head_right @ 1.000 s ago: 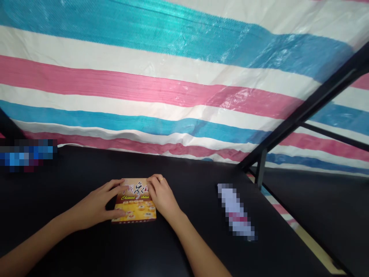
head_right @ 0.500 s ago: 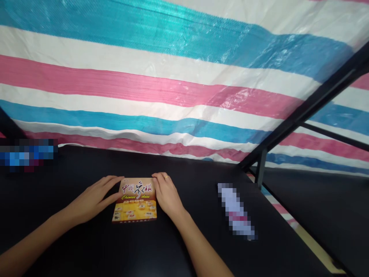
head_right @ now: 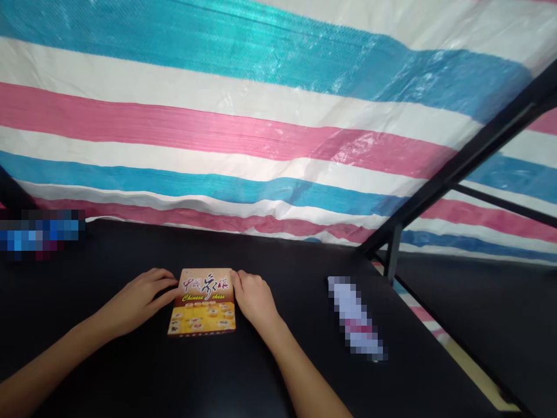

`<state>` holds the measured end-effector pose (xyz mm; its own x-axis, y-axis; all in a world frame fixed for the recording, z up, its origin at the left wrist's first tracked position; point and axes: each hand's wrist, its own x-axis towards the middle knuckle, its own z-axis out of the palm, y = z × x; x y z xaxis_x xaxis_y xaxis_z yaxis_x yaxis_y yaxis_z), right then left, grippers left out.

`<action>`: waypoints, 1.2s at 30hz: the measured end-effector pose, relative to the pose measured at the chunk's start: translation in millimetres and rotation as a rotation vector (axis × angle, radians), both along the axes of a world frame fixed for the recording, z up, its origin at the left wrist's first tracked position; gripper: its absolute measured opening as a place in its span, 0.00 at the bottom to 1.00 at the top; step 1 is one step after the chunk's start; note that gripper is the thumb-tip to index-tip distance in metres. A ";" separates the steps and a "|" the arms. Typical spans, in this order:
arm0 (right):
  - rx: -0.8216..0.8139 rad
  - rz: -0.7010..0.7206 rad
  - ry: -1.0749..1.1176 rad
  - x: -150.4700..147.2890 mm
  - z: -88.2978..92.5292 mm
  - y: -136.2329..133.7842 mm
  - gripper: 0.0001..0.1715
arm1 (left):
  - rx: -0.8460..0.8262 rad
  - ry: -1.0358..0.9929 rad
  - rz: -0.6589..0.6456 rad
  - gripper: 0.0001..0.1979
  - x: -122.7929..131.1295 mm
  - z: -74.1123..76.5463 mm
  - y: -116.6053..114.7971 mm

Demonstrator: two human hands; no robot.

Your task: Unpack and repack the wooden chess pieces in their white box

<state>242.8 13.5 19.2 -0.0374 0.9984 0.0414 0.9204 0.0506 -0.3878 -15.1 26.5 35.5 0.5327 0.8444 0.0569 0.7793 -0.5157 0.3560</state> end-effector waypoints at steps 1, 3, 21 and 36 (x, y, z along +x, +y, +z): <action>-0.012 -0.006 -0.008 -0.7 1.4 -0.7 0.27 | 0.003 0.002 -0.003 0.23 0.4 0.5 -0.5; -0.027 -0.008 -0.013 -2.1 3.7 -2.0 0.27 | 0.013 -0.004 -0.009 0.22 1.6 0.2 -1.5; -0.041 0.047 0.977 -9.6 0.2 -2.5 0.22 | -0.611 -1.010 0.261 0.29 18.2 2.5 -1.9; -0.395 0.423 1.031 11.3 20.6 -5.7 0.24 | -0.793 -0.921 -0.014 0.24 4.2 15.1 -5.7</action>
<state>254.1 7.7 39.9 -0.4972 0.8653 -0.0632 0.1023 -0.0139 -0.9947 -10.9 20.8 50.6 0.5745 0.8110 -0.1106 0.0642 0.0901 0.9939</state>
